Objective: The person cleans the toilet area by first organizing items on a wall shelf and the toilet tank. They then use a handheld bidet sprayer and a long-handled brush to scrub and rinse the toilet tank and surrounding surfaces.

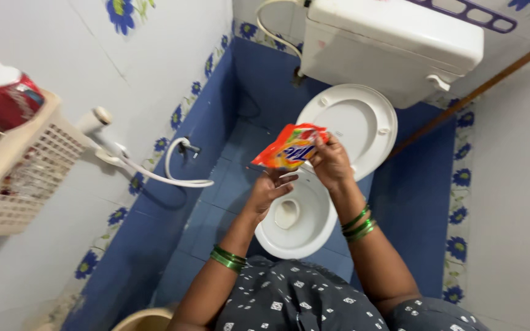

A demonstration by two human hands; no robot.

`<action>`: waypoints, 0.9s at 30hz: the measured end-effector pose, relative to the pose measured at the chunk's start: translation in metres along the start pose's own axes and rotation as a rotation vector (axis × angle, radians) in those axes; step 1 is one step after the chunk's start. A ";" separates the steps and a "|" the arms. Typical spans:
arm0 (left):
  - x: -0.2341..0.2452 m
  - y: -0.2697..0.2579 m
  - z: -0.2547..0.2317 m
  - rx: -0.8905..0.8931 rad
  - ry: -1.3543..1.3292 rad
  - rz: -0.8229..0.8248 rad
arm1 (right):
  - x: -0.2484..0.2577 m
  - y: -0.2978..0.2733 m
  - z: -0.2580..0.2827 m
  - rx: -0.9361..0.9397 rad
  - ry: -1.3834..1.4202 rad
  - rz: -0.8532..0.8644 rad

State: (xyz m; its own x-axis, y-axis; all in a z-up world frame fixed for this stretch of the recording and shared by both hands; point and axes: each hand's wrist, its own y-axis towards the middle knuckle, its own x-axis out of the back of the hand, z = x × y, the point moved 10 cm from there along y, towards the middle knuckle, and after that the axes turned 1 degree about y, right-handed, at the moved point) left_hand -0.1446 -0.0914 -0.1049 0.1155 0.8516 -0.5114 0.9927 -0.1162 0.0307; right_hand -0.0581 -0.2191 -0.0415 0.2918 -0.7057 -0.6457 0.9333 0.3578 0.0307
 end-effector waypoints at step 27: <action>-0.059 -0.057 0.058 0.083 1.197 -0.414 | 0.229 -0.099 -0.102 -0.447 0.209 -0.328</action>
State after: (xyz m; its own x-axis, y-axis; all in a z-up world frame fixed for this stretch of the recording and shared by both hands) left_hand -0.2098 -0.1648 -0.1263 -0.2013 0.7546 0.6246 0.9615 0.2740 -0.0211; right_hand -0.1051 -0.3535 -0.2706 -0.0868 -0.7038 -0.7051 0.7758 0.3962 -0.4910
